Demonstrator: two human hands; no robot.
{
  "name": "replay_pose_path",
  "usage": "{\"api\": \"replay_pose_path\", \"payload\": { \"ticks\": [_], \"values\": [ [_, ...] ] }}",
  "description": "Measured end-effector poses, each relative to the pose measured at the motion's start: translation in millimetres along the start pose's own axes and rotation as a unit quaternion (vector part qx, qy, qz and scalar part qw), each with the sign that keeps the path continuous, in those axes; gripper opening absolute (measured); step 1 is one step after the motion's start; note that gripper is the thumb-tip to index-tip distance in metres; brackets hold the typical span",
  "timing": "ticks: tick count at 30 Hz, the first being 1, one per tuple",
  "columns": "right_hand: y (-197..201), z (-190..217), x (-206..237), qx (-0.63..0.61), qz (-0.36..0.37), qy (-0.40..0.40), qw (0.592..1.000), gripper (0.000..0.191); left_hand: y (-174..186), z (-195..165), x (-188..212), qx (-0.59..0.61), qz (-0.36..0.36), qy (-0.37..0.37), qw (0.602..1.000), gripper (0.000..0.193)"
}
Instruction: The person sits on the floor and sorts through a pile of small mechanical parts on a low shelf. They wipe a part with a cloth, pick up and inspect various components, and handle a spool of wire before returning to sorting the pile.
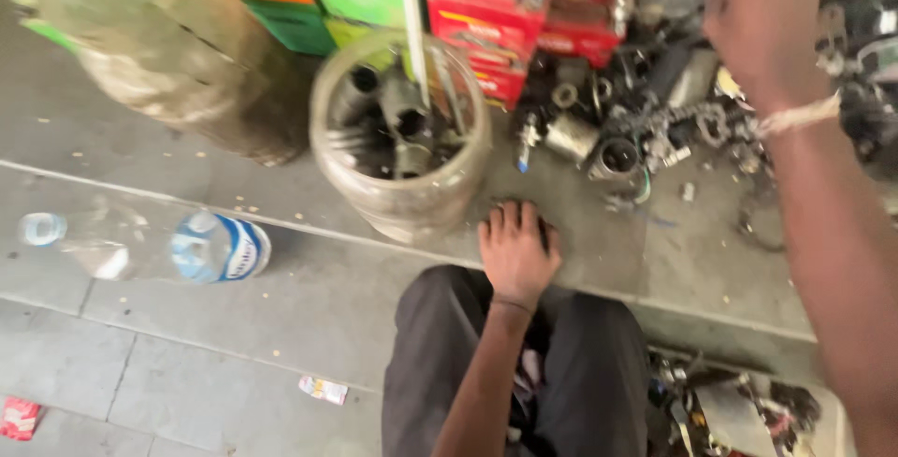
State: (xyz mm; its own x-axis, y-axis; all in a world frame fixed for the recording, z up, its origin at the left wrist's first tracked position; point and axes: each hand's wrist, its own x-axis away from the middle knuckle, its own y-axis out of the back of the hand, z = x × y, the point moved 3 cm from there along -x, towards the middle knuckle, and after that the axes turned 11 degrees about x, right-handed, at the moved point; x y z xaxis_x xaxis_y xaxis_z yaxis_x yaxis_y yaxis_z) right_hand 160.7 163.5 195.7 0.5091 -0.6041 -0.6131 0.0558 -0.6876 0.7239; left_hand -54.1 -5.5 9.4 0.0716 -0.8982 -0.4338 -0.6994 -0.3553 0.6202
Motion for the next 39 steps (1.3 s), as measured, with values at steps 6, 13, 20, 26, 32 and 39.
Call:
{"api": "replay_pose_path", "payload": {
  "ticks": [6, 13, 20, 26, 32, 39],
  "values": [
    [-24.2, -22.5, -17.2, -0.095, 0.089, -0.076, 0.988, 0.032, -1.4, 3.8, -1.7, 0.010, 0.024, 0.029, 0.999, 0.021],
    [-5.7, 70.3, 91.9, -0.051, 0.278, 0.003, 0.959, 0.069, -2.1, 4.5, 3.5, 0.025, -0.003, 0.009, 1.000, 0.023],
    [-16.4, 103.0, 138.0, -0.052, 0.184, -0.124, 0.974, 0.030, 0.2, 1.2, 0.7, 0.018, 0.017, 0.020, 0.999, 0.020],
    [-2.7, 63.0, 120.9, -0.196, 0.028, -0.193, 0.961, 0.028, 0.4, 2.3, -0.1, 0.028, 0.009, 0.007, 1.000, 0.020],
    [-13.5, -7.5, 35.9, -0.121, -0.112, -0.183, 0.969, 0.019, 0.7, 3.6, -3.1, 0.041, 0.014, 0.005, 0.999, 0.018],
    [-78.3, -38.7, 11.0, -0.201, 0.006, -0.277, 0.940, 0.010, -2.1, 5.0, -1.4, 0.023, 0.005, -0.002, 1.000, 0.018]
  ]
}}
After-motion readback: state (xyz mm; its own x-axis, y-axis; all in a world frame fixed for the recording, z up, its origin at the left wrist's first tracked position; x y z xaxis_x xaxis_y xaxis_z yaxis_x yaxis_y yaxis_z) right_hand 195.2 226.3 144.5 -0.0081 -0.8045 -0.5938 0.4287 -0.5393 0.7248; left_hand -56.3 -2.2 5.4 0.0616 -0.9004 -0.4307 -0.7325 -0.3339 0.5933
